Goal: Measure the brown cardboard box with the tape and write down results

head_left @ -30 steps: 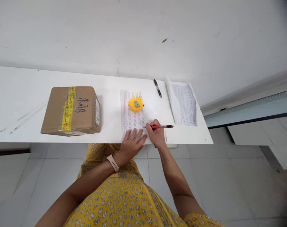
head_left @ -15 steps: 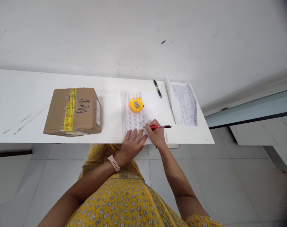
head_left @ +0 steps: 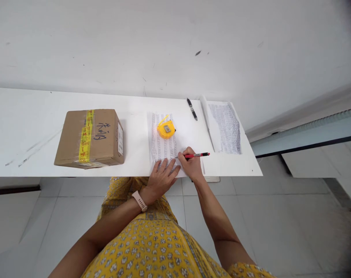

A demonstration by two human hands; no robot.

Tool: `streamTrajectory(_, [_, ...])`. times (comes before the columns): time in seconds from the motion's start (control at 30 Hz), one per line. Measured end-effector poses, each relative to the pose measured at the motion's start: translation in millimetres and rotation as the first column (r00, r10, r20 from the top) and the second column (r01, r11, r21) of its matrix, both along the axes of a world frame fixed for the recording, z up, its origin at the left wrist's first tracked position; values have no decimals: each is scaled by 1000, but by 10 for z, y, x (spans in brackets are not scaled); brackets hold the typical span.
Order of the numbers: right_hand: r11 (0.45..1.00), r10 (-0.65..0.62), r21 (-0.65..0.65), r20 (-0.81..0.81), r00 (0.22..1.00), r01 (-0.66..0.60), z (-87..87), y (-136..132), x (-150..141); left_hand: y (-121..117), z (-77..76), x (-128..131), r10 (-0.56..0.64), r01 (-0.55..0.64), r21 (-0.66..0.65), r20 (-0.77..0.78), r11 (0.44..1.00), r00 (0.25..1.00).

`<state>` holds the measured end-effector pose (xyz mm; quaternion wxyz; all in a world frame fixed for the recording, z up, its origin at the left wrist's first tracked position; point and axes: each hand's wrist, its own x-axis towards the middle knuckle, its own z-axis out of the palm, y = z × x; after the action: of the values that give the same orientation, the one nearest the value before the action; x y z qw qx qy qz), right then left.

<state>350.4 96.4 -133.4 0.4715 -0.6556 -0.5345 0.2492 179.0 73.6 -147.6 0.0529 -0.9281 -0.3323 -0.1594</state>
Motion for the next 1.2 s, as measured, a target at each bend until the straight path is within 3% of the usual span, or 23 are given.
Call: streamTrajectory(1.2, [998, -52, 30, 19, 998, 51, -23, -4, 12, -5, 4, 8, 6, -6, 2, 20, 1000, 1000])
